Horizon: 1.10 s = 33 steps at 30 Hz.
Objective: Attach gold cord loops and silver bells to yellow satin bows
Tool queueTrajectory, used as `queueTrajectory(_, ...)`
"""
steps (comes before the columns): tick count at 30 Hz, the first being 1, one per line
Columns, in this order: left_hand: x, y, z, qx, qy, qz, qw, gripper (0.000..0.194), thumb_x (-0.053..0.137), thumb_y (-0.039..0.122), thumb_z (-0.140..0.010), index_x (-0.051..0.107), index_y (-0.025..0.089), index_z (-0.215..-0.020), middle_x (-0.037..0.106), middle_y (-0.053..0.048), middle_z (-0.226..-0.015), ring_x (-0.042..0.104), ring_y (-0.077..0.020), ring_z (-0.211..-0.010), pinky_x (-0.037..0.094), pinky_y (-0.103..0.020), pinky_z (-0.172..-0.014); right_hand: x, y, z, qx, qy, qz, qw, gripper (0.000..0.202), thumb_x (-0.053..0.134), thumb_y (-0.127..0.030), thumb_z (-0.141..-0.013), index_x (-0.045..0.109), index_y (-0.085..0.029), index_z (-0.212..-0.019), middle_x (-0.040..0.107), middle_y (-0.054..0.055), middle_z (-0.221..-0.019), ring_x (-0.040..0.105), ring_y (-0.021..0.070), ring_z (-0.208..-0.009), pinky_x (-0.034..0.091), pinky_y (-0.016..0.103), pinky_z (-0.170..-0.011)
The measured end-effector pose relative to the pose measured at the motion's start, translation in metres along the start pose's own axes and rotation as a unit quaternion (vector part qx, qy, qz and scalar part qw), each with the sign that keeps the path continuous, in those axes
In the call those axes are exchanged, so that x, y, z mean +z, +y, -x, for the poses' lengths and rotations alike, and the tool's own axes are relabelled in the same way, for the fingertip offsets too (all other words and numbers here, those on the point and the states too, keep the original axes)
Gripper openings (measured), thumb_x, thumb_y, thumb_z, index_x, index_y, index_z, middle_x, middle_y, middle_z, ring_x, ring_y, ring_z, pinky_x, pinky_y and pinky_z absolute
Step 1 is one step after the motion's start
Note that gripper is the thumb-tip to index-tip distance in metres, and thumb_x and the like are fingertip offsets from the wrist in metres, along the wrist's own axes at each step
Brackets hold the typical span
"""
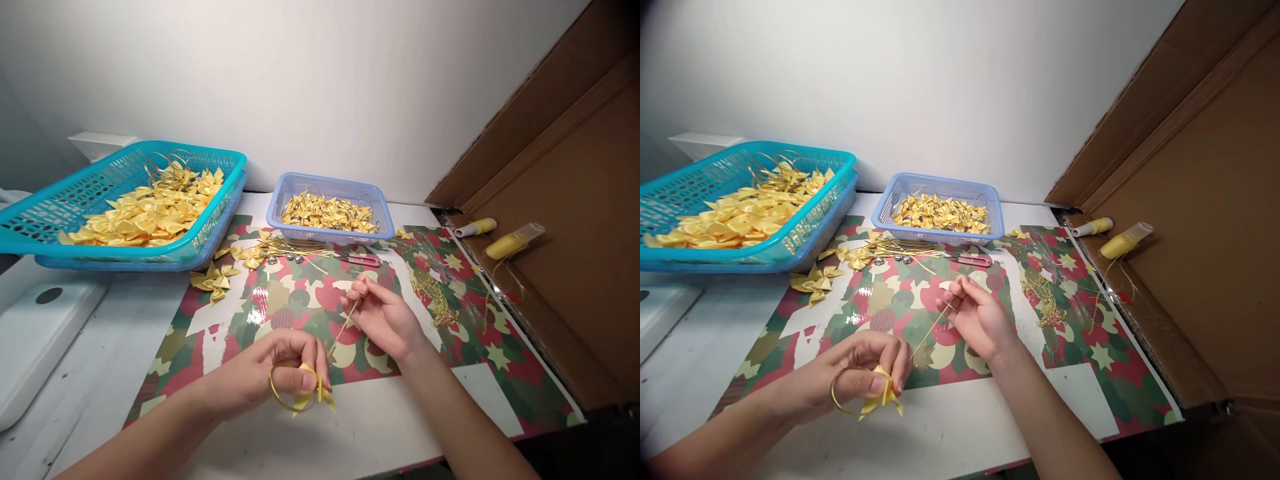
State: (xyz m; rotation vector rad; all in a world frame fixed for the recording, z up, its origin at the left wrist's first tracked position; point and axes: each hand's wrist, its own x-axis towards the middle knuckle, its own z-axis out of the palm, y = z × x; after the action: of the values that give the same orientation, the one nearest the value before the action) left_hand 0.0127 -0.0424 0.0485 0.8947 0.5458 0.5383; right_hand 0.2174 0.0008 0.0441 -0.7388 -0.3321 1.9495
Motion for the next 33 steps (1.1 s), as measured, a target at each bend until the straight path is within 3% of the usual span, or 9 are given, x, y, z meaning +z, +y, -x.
queueTrajectory(4, -0.002, -0.003, -0.001, -0.004, -0.012, 0.018, 1.000, 0.025, 0.075, 0.033, -0.073, 0.059, 0.016, -0.064, 0.062, -0.004, -0.070, 0.048, -0.0130, -0.061, 0.033, -0.024, -0.054, -0.004, -0.024, 0.003, 0.007, -0.014, -0.021, 1.000, 0.015, 0.063, -0.015, -0.083, 0.053, -0.018, -0.072, 0.038, -0.007, -0.059, 0.045, 0.0069, -0.055, 0.050, 0.021, -0.061)
queueTrajectory(8, -0.004, -0.004, -0.001, -0.008, 0.002, 0.025, 1.000, 0.025, 0.075, 0.032, -0.073, 0.059, 0.015, -0.064, 0.060, -0.004, -0.071, 0.043, -0.0113, -0.060, 0.031, -0.024, -0.055, -0.010, -0.040, 0.001, -0.063, 0.051, -0.019, 0.997, 0.015, 0.055, -0.014, -0.087, 0.051, -0.018, -0.073, 0.031, -0.007, -0.059, 0.039, 0.0059, -0.051, 0.045, 0.018, -0.056)
queueTrajectory(12, -0.003, -0.003, -0.004, -0.019, 0.059, 0.049, 0.997, 0.027, 0.076, 0.031, -0.073, 0.057, 0.015, -0.061, 0.056, -0.002, -0.071, 0.043, -0.0109, -0.061, 0.030, -0.023, -0.054, -0.013, -0.037, -0.002, -0.165, 0.072, 0.062, 0.982, 0.016, 0.060, -0.020, -0.085, 0.052, -0.019, -0.071, 0.032, -0.007, -0.059, 0.037, 0.0066, -0.053, 0.042, 0.019, -0.058)
queueTrajectory(15, -0.001, -0.001, -0.006, -0.005, 0.132, 0.085, 0.988, 0.026, 0.078, 0.027, -0.069, 0.056, 0.015, -0.059, 0.053, 0.001, -0.069, 0.044, -0.0110, -0.066, 0.033, -0.021, -0.059, -0.012, -0.022, 0.002, -0.253, 0.048, 0.190, 0.947, 0.012, 0.064, -0.026, -0.083, 0.058, -0.020, -0.075, 0.038, -0.006, -0.059, 0.041, 0.0083, -0.057, 0.040, 0.021, -0.060)
queueTrajectory(19, 0.000, 0.004, -0.008, -0.003, 0.214, 0.099, 0.972, 0.026, 0.078, 0.025, -0.066, 0.056, 0.016, -0.056, 0.049, 0.002, -0.063, 0.040, -0.0108, -0.065, 0.032, -0.021, -0.060, -0.009, 0.000, 0.014, -0.266, -0.024, 0.400, 0.877, 0.020, 0.054, -0.030, -0.091, 0.055, -0.020, -0.074, 0.044, -0.004, -0.062, 0.042, 0.0105, -0.060, 0.036, 0.025, -0.060)
queueTrajectory(24, 0.001, 0.005, -0.009, -0.003, 0.234, 0.076, 0.969, 0.028, 0.076, 0.028, -0.066, 0.054, 0.016, -0.054, 0.048, 0.003, -0.060, 0.039, -0.0116, -0.064, 0.033, -0.022, -0.062, -0.002, 0.016, 0.023, -0.295, -0.082, 0.542, 0.783, 0.019, 0.047, -0.023, -0.093, 0.052, -0.021, -0.075, 0.050, -0.001, -0.073, 0.047, 0.0130, -0.070, 0.038, 0.027, -0.064)
queueTrajectory(26, 0.002, 0.003, -0.009, -0.005, 0.229, 0.048, 0.972, 0.024, 0.073, 0.028, -0.067, 0.055, 0.017, -0.056, 0.052, 0.002, -0.063, 0.042, -0.0120, -0.064, 0.032, -0.023, -0.062, 0.002, 0.021, 0.023, -0.305, -0.096, 0.540, 0.778, 0.017, 0.049, -0.022, -0.093, 0.056, -0.021, -0.078, 0.059, 0.002, -0.088, 0.055, 0.0156, -0.086, 0.042, 0.030, -0.077)
queueTrajectory(28, 0.004, 0.002, -0.008, -0.004, 0.229, 0.025, 0.973, 0.020, 0.071, 0.026, -0.068, 0.056, 0.016, -0.058, 0.056, 0.001, -0.068, 0.044, -0.0123, -0.066, 0.033, -0.023, -0.063, 0.005, 0.027, 0.023, -0.282, -0.100, 0.530, 0.794, 0.014, 0.052, -0.022, -0.092, 0.061, -0.022, -0.081, 0.064, 0.004, -0.100, 0.058, 0.0173, -0.096, 0.045, 0.031, -0.082)
queueTrajectory(33, 0.005, 0.002, -0.008, 0.000, 0.234, 0.024, 0.972, 0.021, 0.070, 0.027, -0.069, 0.055, 0.017, -0.058, 0.056, 0.001, -0.067, 0.046, -0.0126, -0.067, 0.034, -0.024, -0.064, 0.007, 0.038, 0.024, -0.231, -0.062, 0.538, 0.808, 0.015, 0.054, -0.023, -0.091, 0.065, -0.021, -0.080, 0.067, 0.004, -0.084, 0.062, 0.0160, -0.078, 0.047, 0.026, -0.064)
